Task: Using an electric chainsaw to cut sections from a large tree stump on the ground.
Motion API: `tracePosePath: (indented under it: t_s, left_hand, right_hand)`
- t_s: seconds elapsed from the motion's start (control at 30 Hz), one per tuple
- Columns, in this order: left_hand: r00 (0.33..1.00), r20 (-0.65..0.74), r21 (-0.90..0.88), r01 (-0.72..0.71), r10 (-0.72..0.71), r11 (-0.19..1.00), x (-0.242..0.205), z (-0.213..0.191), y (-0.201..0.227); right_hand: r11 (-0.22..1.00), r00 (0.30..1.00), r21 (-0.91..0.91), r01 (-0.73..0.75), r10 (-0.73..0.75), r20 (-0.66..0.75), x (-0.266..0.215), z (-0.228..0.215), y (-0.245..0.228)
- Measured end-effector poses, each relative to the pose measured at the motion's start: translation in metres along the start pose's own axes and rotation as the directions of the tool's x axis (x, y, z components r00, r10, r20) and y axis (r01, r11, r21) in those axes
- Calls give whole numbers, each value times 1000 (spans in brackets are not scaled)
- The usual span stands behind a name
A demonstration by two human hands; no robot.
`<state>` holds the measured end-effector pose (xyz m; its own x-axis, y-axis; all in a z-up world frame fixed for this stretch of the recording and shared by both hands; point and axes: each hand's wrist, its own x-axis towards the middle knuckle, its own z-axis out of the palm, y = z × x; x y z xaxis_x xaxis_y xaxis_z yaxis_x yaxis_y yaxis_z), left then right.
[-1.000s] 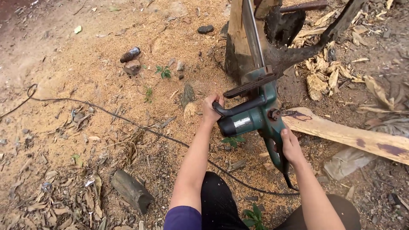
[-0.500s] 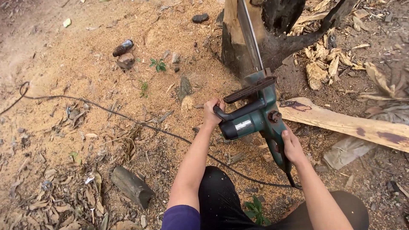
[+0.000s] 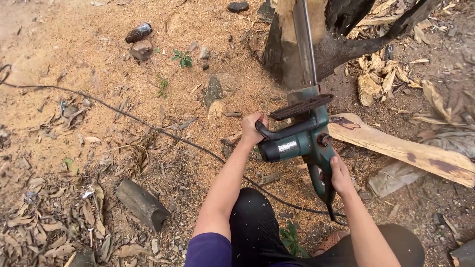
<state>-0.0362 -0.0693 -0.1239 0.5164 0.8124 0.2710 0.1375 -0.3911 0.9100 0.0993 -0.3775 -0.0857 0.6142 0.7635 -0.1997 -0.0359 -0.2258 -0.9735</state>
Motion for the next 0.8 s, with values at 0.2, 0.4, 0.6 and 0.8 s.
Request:
tracePosePath:
  t_s: [0.2, 0.4, 0.6, 0.8]
  left_hand:
    - [999, 24, 17, -44, 43, 999, -10, -4, 11]
    - [999, 21, 18, -48, 48, 999, -16, -4, 4]
    - [998, 56, 17, -16, 16, 1000, -25, -3, -5]
    - [998, 61, 50, -24, 20, 998, -37, 0, -16]
  right_hand:
    - [999, 999, -3, -41, 41, 5, -4, -1, 20]
    - [999, 998, -27, -42, 43, 36, 0, -4, 41]
    - [988, 995, -124, -92, 95, 12, -10, -3, 36]
    - [987, 994, -112, -112, 114, 5, -15, 1, 36]
